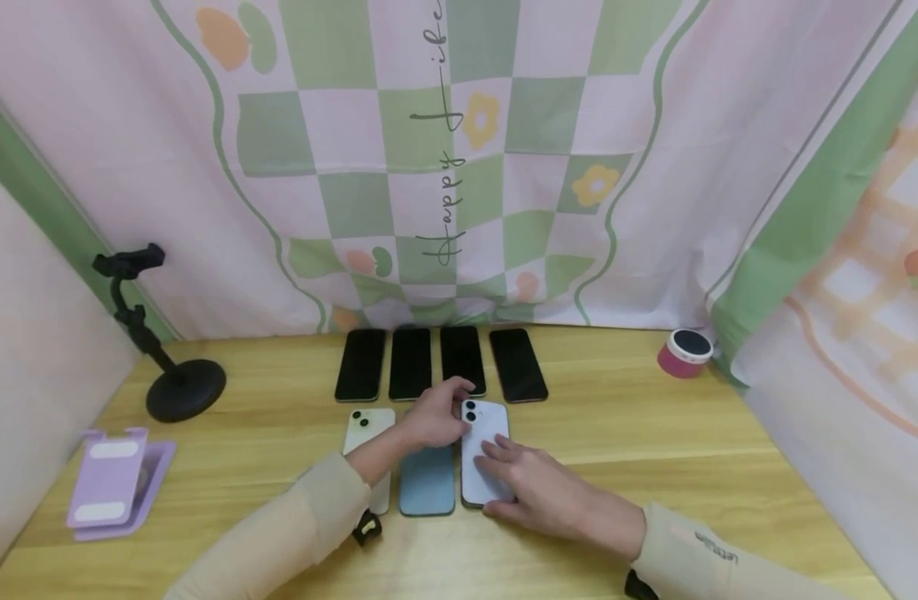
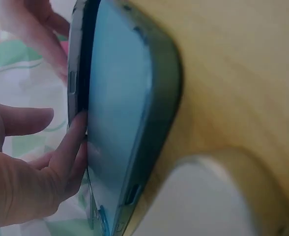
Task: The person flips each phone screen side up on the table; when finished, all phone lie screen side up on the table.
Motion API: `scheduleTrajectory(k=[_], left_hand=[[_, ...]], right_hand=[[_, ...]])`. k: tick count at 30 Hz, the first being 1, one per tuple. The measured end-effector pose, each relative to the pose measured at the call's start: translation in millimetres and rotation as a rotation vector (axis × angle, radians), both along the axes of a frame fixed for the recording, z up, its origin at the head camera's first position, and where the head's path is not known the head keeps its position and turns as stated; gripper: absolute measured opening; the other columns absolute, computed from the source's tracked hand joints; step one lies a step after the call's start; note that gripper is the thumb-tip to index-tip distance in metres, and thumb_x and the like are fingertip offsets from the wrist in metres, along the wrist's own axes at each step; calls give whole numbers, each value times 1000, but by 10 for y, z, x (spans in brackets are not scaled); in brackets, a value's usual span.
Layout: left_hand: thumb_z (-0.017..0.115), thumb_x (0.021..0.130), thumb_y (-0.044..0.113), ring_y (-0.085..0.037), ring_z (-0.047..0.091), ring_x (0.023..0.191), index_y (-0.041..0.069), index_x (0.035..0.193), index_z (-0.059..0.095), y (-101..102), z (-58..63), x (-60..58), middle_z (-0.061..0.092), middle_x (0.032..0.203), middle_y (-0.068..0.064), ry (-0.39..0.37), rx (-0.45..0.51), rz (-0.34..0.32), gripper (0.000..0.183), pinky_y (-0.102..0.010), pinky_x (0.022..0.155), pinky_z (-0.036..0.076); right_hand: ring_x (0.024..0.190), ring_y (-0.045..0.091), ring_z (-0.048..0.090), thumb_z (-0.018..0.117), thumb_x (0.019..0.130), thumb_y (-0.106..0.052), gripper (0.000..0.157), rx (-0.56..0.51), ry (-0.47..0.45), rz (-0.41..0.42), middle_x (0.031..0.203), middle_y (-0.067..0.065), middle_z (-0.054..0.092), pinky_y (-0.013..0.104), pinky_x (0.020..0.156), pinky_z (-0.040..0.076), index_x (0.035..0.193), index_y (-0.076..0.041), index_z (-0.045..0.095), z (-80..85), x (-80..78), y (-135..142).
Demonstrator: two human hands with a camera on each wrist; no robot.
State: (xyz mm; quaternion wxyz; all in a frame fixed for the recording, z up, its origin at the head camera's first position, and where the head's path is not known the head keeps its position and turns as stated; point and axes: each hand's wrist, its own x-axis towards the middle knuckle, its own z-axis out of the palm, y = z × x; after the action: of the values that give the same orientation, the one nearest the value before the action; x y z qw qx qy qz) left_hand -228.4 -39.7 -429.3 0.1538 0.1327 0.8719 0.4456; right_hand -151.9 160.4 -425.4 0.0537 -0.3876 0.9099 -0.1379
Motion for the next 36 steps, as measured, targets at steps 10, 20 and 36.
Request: scheduleTrajectory(k=[10, 20, 36], left_hand=[[77, 85, 2, -27, 65, 109, 1, 137, 61, 18, -20, 38, 68, 128, -19, 16, -90, 42, 54, -46, 99, 56], [79, 84, 0, -19, 74, 73, 0, 130, 63, 27, -76, 12, 73, 108, -19, -60, -3, 130, 49, -28, 60, 62], [69, 84, 4, -15, 70, 52, 1, 119, 68, 108, 295, -79, 77, 86, -12, 53, -197, 74, 35, -29, 55, 60]], right_hand=[[137, 44, 58, 77, 93, -35, 59, -4, -36, -13, 150, 24, 58, 52, 106, 55, 141, -3, 62, -32, -14, -1], [143, 42, 54, 76, 95, -35, 59, -7, -113, -24, 155, 20, 55, 52, 110, 52, 144, -7, 60, -23, -44, 7], [118, 41, 71, 69, 100, -21, 43, -591, -465, -352, 131, 28, 69, 32, 85, 65, 132, 7, 65, 28, -120, 87]])
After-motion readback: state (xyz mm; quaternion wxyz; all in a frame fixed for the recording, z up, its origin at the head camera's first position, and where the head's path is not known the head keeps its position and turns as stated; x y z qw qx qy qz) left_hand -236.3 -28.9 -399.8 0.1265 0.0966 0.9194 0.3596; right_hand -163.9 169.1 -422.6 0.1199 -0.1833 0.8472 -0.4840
